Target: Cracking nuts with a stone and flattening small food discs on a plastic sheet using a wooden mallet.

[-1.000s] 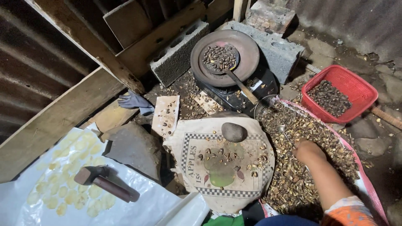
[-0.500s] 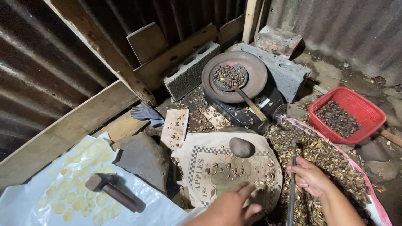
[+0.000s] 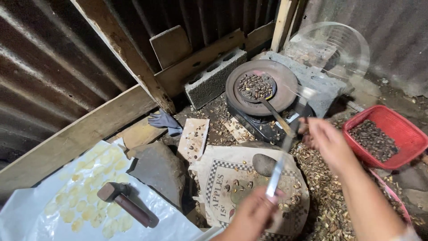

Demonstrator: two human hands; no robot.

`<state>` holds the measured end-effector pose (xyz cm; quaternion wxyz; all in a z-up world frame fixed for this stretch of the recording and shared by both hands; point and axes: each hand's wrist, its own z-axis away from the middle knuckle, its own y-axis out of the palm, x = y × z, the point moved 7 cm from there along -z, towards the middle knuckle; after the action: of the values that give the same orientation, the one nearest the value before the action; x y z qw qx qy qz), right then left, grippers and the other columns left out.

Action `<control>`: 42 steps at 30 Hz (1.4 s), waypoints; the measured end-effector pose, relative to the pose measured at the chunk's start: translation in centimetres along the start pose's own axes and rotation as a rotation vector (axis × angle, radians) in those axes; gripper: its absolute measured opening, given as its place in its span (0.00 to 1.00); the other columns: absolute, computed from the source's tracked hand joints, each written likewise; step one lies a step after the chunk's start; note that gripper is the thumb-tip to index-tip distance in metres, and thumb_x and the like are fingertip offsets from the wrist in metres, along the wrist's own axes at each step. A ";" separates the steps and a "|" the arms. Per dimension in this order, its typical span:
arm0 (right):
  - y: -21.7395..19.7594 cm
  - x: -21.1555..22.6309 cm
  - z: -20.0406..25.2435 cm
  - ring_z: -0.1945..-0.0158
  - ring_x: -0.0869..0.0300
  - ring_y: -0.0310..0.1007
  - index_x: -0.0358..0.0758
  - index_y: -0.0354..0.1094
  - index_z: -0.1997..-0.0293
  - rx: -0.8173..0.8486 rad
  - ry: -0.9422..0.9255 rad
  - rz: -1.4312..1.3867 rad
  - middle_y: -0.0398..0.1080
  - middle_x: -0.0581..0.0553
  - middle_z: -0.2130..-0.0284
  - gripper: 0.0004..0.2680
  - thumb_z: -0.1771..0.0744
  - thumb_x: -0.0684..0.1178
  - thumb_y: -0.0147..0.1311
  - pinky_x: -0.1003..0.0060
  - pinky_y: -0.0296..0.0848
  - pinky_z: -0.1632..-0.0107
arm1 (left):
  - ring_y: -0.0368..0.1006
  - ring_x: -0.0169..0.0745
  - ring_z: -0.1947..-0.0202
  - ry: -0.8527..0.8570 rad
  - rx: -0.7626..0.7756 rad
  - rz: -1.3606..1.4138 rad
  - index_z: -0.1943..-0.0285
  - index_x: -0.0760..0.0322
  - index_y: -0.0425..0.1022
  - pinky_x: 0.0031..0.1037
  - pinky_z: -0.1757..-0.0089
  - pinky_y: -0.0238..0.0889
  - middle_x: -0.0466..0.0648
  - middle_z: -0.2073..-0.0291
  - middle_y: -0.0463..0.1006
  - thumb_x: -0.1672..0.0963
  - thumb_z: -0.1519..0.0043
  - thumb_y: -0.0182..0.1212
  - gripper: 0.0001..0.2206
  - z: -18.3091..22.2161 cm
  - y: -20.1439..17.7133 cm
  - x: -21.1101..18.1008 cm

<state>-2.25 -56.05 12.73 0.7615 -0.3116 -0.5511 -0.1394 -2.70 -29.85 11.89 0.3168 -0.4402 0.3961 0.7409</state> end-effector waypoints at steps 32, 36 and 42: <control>-0.4 -3.4 -6.4 0.82 0.67 0.60 0.23 0.66 0.41 -0.195 0.022 -0.093 0.70 0.33 0.73 0.12 0.31 0.36 0.46 0.77 0.59 0.84 | 0.69 0.40 0.88 -0.078 -0.570 -0.373 0.55 0.71 0.82 0.26 0.79 0.64 0.49 0.89 0.70 0.53 0.32 0.53 0.15 -13.4 -17.0 1.8; 0.9 -2.7 -6.9 0.82 0.61 0.67 0.24 0.71 0.45 -0.187 -0.012 0.060 0.71 0.34 0.78 0.11 0.32 0.36 0.48 0.71 0.67 0.81 | 0.67 0.39 0.90 -0.071 -0.519 -0.302 0.53 0.76 0.80 0.24 0.85 0.60 0.52 0.87 0.69 0.54 0.31 0.52 0.16 -14.0 -16.4 2.2; 2.3 -3.2 -9.8 0.52 0.46 0.80 0.50 0.79 0.46 -0.217 -0.080 0.572 0.80 0.41 0.64 0.12 0.33 0.48 0.51 0.52 0.77 0.49 | 0.63 0.38 0.90 -0.085 -0.517 -0.210 0.48 0.78 0.77 0.23 0.87 0.55 0.55 0.86 0.68 0.52 0.30 0.51 0.19 -13.1 -15.5 1.0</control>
<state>5.25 -60.83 7.04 0.7097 -0.5388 -0.4525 0.0349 14.84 -33.56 2.28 0.2851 -0.5136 0.1325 0.7983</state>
